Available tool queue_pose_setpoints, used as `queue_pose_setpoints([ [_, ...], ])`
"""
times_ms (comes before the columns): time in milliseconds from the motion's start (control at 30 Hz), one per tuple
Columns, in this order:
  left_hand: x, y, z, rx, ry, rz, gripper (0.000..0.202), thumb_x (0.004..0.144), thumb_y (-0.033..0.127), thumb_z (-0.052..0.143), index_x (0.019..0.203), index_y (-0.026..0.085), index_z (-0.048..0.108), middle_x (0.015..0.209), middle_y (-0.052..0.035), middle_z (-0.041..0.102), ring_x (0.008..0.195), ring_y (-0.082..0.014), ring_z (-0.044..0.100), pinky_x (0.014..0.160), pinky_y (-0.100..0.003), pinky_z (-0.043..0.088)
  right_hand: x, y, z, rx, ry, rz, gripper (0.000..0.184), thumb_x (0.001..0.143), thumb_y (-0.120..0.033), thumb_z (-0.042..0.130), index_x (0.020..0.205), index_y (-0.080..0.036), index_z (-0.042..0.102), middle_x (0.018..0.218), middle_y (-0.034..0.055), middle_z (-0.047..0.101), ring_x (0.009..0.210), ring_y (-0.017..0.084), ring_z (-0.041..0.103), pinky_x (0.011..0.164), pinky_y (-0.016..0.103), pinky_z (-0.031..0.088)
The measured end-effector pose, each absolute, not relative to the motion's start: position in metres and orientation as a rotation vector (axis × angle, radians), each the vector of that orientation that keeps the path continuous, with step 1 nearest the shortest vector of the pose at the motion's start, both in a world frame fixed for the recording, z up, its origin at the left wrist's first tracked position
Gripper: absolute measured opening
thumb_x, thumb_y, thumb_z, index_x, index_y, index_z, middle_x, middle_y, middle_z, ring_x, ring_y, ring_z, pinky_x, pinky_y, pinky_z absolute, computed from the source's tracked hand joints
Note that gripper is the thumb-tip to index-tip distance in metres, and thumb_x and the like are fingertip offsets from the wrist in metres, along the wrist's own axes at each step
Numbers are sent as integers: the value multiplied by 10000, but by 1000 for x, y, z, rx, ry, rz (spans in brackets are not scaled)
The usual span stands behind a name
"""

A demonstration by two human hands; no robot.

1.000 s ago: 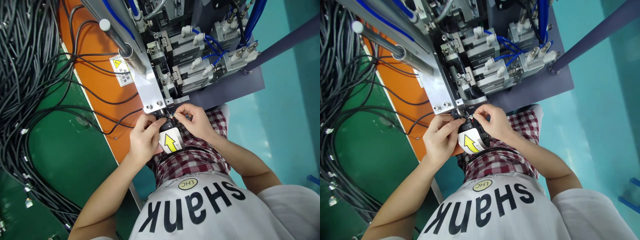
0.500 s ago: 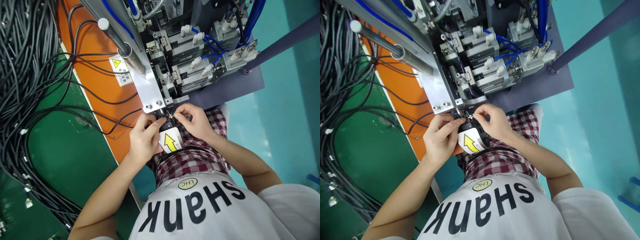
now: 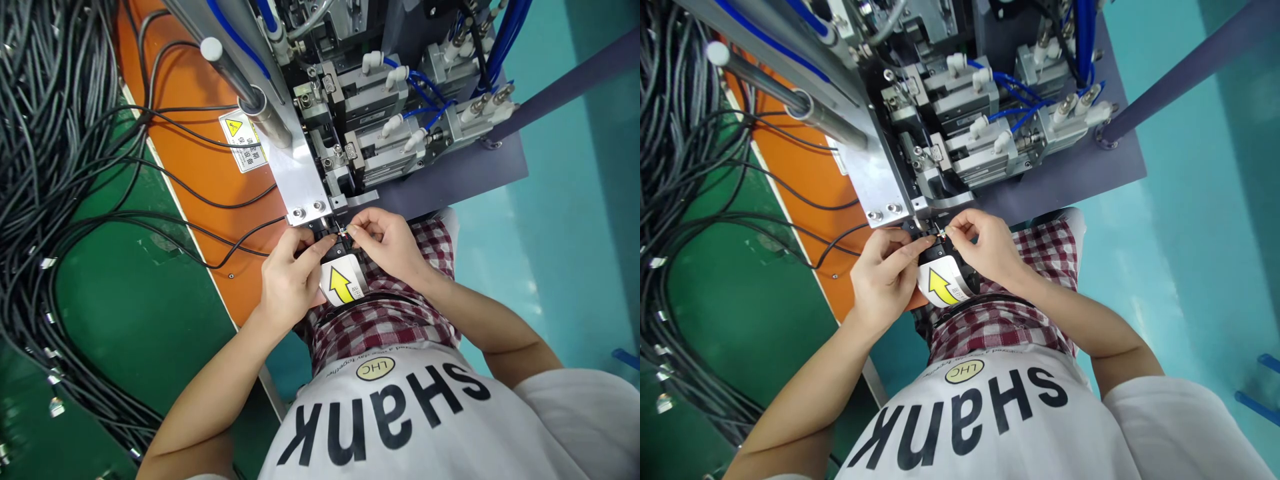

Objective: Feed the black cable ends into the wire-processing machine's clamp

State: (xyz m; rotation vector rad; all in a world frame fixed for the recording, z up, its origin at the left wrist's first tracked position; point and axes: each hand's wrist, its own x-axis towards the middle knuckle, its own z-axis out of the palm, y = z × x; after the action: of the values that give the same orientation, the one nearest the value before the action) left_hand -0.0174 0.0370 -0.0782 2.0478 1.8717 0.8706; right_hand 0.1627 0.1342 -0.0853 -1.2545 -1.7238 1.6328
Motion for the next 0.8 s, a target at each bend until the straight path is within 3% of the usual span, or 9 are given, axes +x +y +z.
queue_pose_setpoints([
  [467,-18,36,-80,2135,1902,806,327,949,104,484,1191,237,661,982,-44,525,807,-125,554,660,-230,467,160,127,-80,-1281,-2056,1121,49,888,-187,603,842,-198,615,812,26,665,721,170,621,708,312,479],
  [667,-18,35,-74,2058,1859,820,360,932,70,485,1204,223,665,989,-54,525,854,-141,563,680,-243,484,164,131,-94,-1249,-1671,1698,148,927,-332,623,873,-194,626,774,18,681,668,168,678,626,295,528],
  [800,-19,36,-73,2027,1831,862,392,917,39,490,1228,212,656,1011,-68,547,899,-155,584,716,-256,504,169,134,-96,-1223,-1552,1771,214,930,-390,635,911,-181,677,783,17,689,659,154,678,634,288,528],
])
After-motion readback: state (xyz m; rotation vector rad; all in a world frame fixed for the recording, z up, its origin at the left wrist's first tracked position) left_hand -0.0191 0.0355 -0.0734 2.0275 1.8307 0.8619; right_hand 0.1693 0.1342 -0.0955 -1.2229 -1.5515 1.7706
